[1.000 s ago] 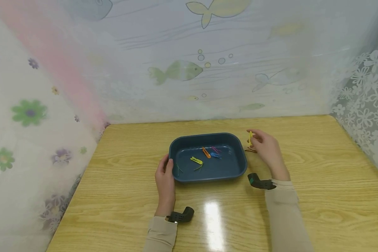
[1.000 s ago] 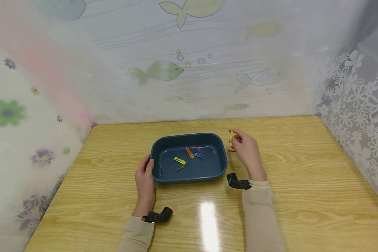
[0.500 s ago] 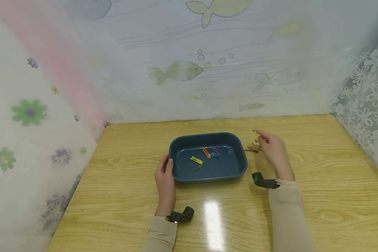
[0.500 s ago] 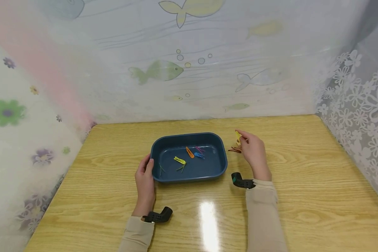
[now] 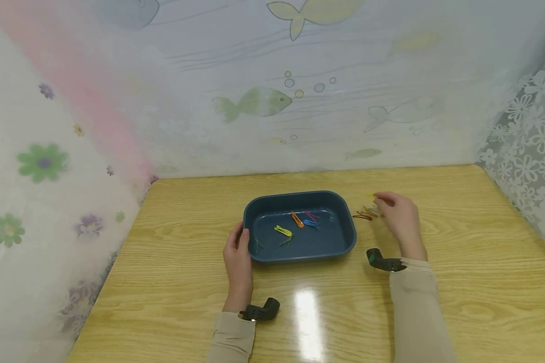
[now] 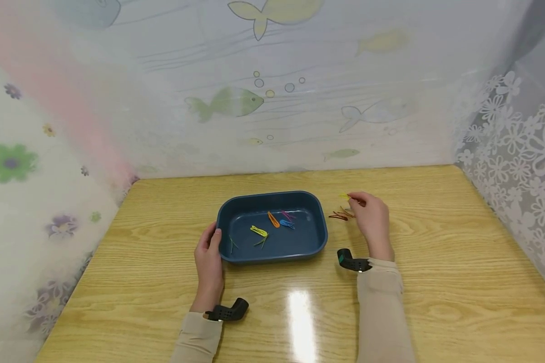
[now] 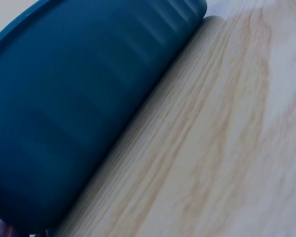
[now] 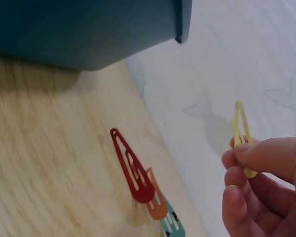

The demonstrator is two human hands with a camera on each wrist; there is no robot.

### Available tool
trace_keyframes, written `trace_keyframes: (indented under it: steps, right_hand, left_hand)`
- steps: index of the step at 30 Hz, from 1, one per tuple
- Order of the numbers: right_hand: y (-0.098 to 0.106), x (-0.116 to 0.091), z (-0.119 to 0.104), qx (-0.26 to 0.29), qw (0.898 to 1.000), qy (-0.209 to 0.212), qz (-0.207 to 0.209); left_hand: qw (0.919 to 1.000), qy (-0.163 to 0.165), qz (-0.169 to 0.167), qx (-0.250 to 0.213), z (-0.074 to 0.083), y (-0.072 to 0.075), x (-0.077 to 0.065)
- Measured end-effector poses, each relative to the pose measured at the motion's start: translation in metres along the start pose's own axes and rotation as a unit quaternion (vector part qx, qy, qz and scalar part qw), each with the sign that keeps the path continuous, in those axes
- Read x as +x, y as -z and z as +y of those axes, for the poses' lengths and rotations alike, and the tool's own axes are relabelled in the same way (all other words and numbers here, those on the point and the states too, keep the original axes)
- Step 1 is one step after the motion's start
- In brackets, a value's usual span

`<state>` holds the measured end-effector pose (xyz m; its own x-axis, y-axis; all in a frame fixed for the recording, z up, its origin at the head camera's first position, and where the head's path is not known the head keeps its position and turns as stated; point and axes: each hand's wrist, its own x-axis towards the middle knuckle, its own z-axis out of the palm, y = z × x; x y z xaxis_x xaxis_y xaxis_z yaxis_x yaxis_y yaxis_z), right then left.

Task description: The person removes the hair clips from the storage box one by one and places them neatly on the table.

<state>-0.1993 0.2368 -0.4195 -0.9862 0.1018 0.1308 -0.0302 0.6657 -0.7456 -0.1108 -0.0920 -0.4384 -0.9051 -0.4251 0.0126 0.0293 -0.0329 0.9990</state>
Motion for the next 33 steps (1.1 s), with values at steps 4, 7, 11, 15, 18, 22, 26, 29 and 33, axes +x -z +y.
trace_keyframes:
  steps: [4, 7, 11, 15, 18, 22, 26, 29, 33]
  right_hand:
    - [-0.001, 0.000, 0.007, 0.011, 1.000, -0.007, 0.015]
    - [-0.002, 0.000, 0.013, 0.013, 1.000, -0.009, 0.018]
    - [-0.001, 0.001, 0.019, 0.018, 1.000, -0.021, 0.011]
    - [0.001, 0.002, 0.025, 0.023, 0.999, -0.046, 0.008]
    - [0.003, 0.001, 0.031, 0.021, 0.997, -0.070, 0.009]
    - [0.006, 0.001, 0.037, 0.022, 0.995, -0.094, 0.007]
    - [0.007, 0.001, 0.041, 0.024, 0.995, -0.099, 0.002]
    - [0.007, 0.002, 0.044, 0.028, 0.994, -0.108, 0.001]
    - [0.008, 0.002, 0.047, 0.027, 0.993, -0.117, -0.010]
  left_hand:
    - [1.0000, 0.000, 0.000, -0.004, -0.002, 0.001, 0.001]
    - [1.0000, 0.003, 0.001, -0.008, -0.010, 0.002, 0.004]
    - [1.0000, 0.002, 0.004, -0.009, -0.020, 0.003, 0.009]
    - [0.9999, -0.008, 0.008, -0.006, -0.024, 0.002, 0.010]
    - [0.9999, -0.007, 0.009, -0.002, -0.024, 0.002, 0.011]
    - [0.9999, -0.005, 0.009, -0.002, -0.025, 0.002, 0.011]
    - [0.9999, -0.008, 0.010, -0.004, -0.025, 0.002, 0.010]
    - [0.9999, -0.009, 0.010, -0.005, -0.024, 0.001, 0.010]
    - [0.9999, -0.008, 0.010, -0.004, -0.024, 0.001, 0.010]
